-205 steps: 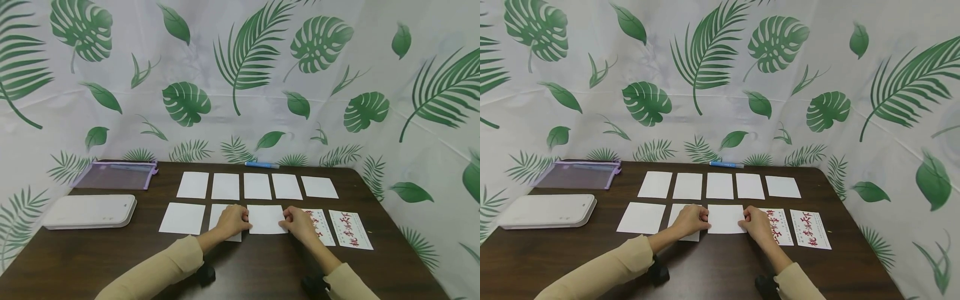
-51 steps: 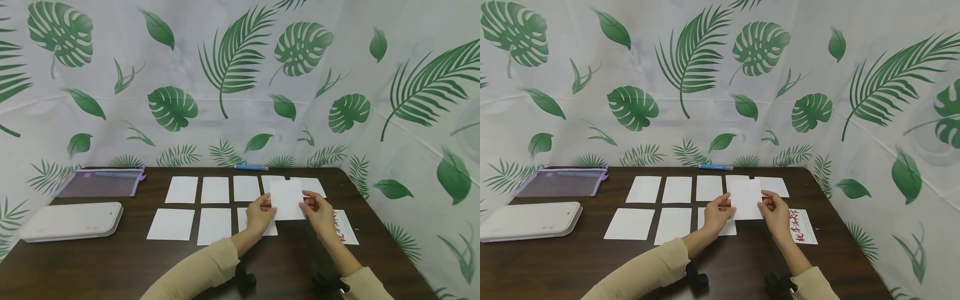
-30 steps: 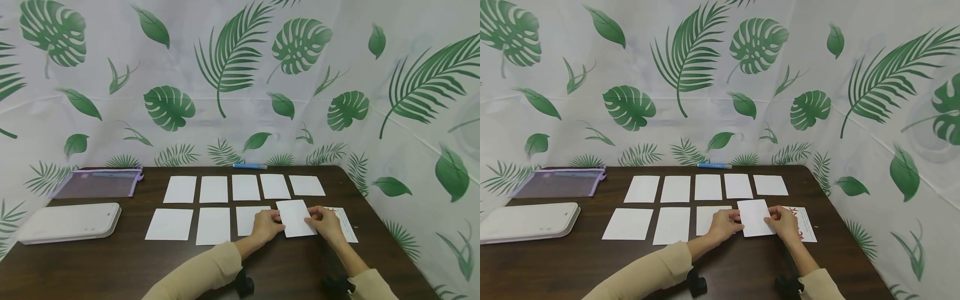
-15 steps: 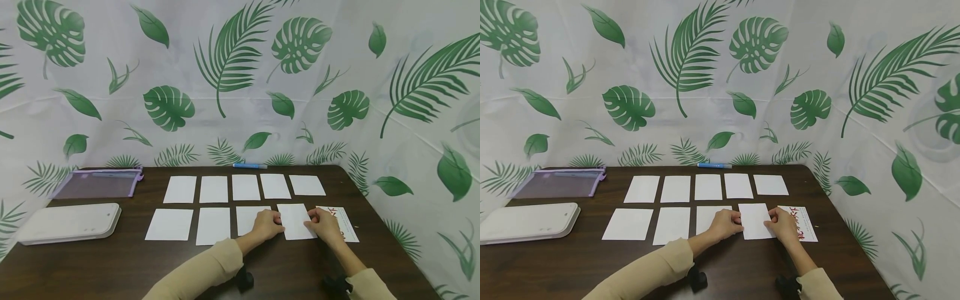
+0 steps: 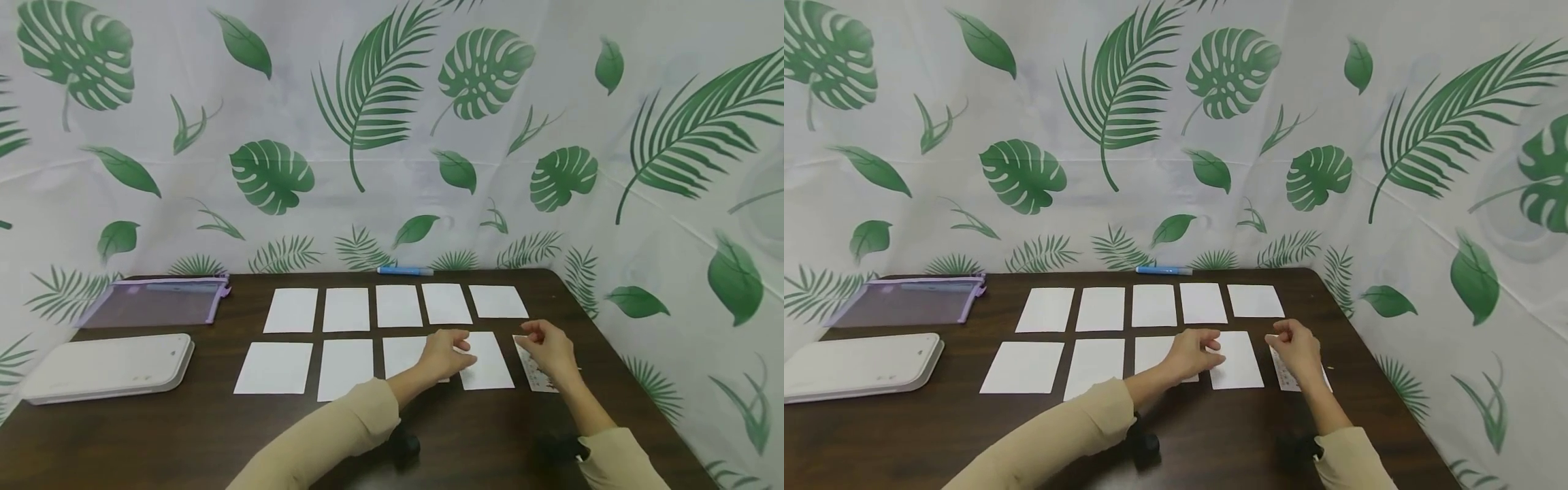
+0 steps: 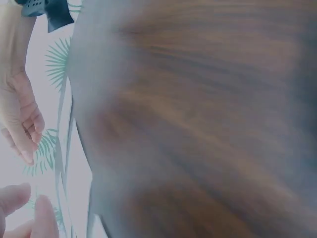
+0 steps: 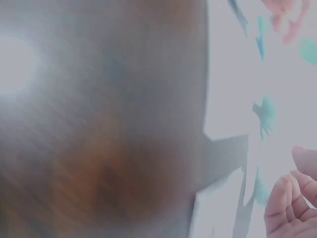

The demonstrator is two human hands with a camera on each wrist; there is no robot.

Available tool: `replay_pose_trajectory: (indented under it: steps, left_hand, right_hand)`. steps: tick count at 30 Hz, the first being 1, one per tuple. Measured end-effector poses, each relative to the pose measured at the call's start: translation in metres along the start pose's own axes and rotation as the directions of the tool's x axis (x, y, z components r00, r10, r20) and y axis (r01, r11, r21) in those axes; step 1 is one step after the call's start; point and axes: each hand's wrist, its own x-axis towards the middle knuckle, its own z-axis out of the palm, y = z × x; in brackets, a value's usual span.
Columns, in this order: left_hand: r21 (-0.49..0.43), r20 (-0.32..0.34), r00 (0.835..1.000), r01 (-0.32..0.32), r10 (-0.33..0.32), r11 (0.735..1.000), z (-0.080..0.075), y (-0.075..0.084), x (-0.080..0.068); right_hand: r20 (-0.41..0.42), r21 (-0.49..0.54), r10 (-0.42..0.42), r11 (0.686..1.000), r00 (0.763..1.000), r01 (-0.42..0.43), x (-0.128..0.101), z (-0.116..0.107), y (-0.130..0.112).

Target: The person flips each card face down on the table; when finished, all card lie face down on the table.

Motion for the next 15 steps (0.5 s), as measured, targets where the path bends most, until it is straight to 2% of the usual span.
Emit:
replay_pose_trajectory:
  steps: [4, 7, 11, 15]
  left_hand:
    - [-0.129, 0.050, 0.996, 0.081, -0.076, 0.988, 0.011, 0.008, 0.009]
    - [-0.188, 0.061, 0.989, 0.142, -0.133, 0.972, 0.023, 0.011, 0.016]
    - [-0.231, 0.064, 0.985, 0.172, -0.161, 0.958, 0.038, 0.015, 0.024]
    - [-0.271, 0.074, 0.982, 0.186, -0.172, 0.944, 0.049, 0.021, 0.029]
  right_hand:
    - [0.022, 0.047, 0.101, 0.994, 0.995, -0.102, 0.008, -0.015, 0.020]
    - [0.060, 0.051, 0.164, 0.985, 0.985, -0.167, 0.012, -0.021, 0.038]
    - [0.083, 0.039, 0.205, 0.977, 0.975, -0.209, 0.018, -0.025, 0.056]
    - [0.115, 0.052, 0.245, 0.966, 0.963, -0.252, 0.023, -0.028, 0.065]
